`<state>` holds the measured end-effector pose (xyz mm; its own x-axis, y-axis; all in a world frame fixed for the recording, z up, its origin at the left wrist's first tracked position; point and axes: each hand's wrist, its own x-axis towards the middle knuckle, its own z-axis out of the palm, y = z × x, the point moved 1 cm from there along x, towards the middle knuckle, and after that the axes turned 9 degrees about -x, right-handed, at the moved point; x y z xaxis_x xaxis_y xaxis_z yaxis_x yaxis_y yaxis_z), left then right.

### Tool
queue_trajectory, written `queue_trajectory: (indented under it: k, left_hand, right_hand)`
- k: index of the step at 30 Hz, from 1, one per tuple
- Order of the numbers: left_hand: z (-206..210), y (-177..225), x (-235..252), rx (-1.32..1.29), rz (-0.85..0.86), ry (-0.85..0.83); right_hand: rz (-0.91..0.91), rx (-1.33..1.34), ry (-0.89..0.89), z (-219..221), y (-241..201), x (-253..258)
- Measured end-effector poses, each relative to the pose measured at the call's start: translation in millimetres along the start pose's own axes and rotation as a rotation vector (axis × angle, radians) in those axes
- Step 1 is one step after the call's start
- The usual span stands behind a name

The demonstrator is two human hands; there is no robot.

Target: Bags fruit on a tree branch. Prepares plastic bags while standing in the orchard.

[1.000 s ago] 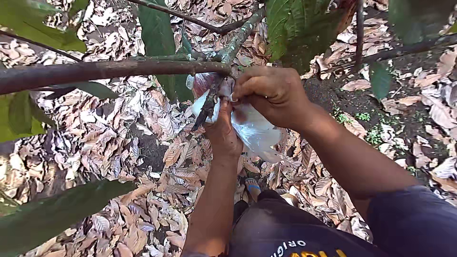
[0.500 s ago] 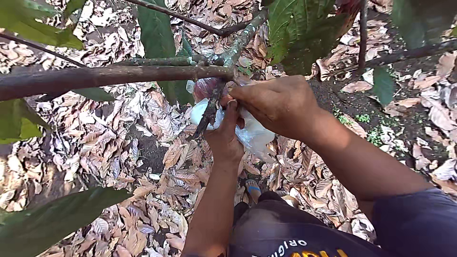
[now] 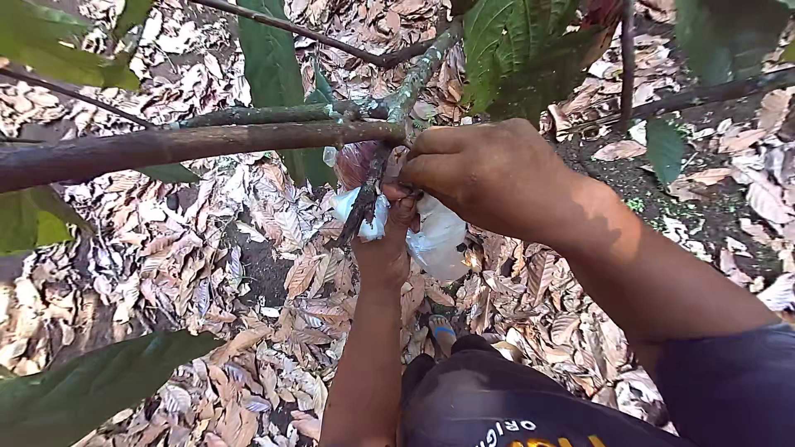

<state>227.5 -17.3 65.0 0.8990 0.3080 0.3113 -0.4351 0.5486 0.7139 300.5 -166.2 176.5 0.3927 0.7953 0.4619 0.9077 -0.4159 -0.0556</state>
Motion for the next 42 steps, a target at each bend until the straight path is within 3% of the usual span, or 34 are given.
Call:
queue_trajectory:
  k: [6, 13, 21, 26, 32, 38, 42]
  left_hand:
    - [4, 4, 0, -0.047, -0.006, -0.01]
    - [8, 8, 1, -0.219, -0.137, 0.022]
    - [4, 5, 3, -0.109, -0.063, 0.001]
    - [1, 4, 5, -0.167, -0.069, -0.032]
    - [3, 8, 5, -0.249, -0.161, -0.034]
    - [6, 3, 7, -0.203, -0.073, 0.007]
    - [11, -2, 7, -0.007, 0.097, 0.164]
  right_hand:
    - [-0.028, -0.012, 0.046, -1, -4, -2]
    - [-0.104, 0.046, 0.003, 0, -1, -9]
    - [0.047, 0.067, 0.028, 2, -2, -3]
    - [0.001, 0.051, 0.052, 5, -1, 0]
    - [-0.067, 0.081, -0.044, 1, 3, -4]
    - [-0.036, 0.062, 0.046, 8, 7, -1]
    - [0.024, 0.058, 0.15, 15, 2, 1]
